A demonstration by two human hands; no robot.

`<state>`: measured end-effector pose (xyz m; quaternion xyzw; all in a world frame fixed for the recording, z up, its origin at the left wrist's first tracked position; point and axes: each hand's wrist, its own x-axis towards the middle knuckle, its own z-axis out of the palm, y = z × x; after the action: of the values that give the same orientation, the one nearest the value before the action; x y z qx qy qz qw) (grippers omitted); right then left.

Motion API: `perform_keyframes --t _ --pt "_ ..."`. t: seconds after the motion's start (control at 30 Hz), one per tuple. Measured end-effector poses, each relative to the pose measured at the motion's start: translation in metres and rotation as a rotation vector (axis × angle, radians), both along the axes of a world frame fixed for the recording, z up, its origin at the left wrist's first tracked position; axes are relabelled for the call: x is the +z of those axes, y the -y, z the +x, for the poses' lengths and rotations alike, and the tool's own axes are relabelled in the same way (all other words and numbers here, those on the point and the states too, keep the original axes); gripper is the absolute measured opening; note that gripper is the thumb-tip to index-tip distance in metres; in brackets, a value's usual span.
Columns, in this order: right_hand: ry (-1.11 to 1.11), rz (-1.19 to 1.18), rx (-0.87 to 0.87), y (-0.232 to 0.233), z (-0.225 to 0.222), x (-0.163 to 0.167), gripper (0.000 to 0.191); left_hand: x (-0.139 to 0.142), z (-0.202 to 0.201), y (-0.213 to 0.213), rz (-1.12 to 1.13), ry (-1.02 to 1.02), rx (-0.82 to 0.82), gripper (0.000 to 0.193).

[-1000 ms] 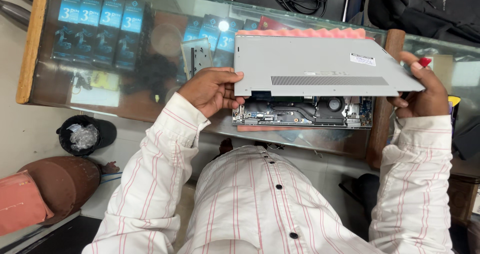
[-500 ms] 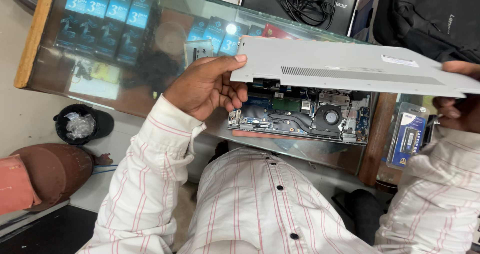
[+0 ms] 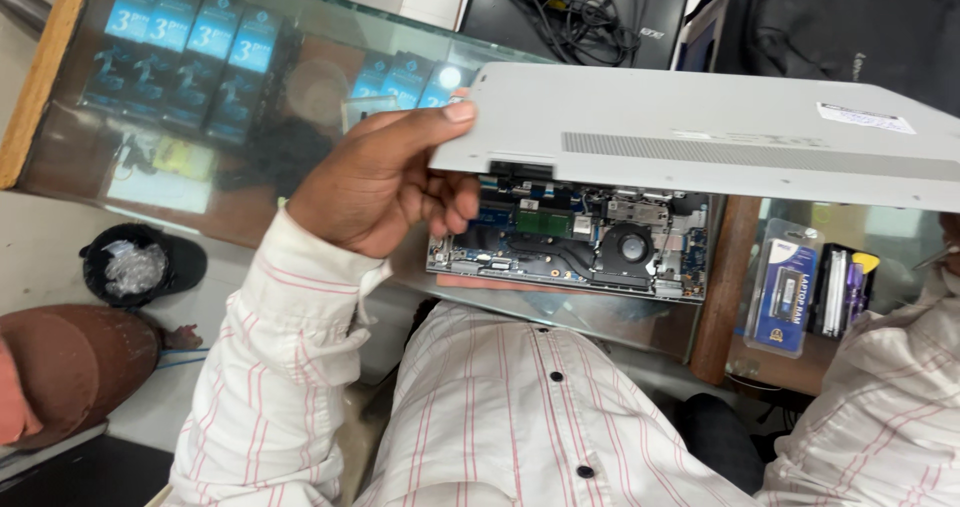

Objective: The person uses a screwdriver to unscrew screws from the bottom cover of a laptop placed upside down on a glass counter, placing the screws in a small tray. They then pry off and lift away the bottom cover, exposing the internal components, and continue unscrewing parts inside the chassis.

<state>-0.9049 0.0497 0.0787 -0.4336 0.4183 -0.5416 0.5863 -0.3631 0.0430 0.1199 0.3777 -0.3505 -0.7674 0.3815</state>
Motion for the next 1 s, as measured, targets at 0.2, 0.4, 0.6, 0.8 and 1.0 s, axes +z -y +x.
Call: perform_keyframes --t 0.2,0.4,0.6,0.8,1.0 --pt "-0.059 -0.032 0.054 -0.014 0.002 0.046 0.037 -0.005 0.008 0.001 -0.009 -0.097 0.090 0.034" --pt "-0.189 -0.032 0.061 -0.035 0.025 0.094 0.038 0.000 0.020 -0.001 0.065 -0.048 0.283 0.031" --pt "-0.308 -0.239 -0.042 -0.045 0.068 0.108 0.024 -0.011 0.033 -0.006 -0.044 -0.037 0.274 0.041" --pt "-0.421 -0.291 -0.145 -0.048 0.085 0.112 0.032 -0.029 0.053 0.001 -0.018 -0.039 0.160 0.053" --pt "-0.371 -0.262 -0.146 -0.050 0.084 0.112 0.036 -0.047 0.069 0.007 -0.016 -0.011 0.079 0.067"
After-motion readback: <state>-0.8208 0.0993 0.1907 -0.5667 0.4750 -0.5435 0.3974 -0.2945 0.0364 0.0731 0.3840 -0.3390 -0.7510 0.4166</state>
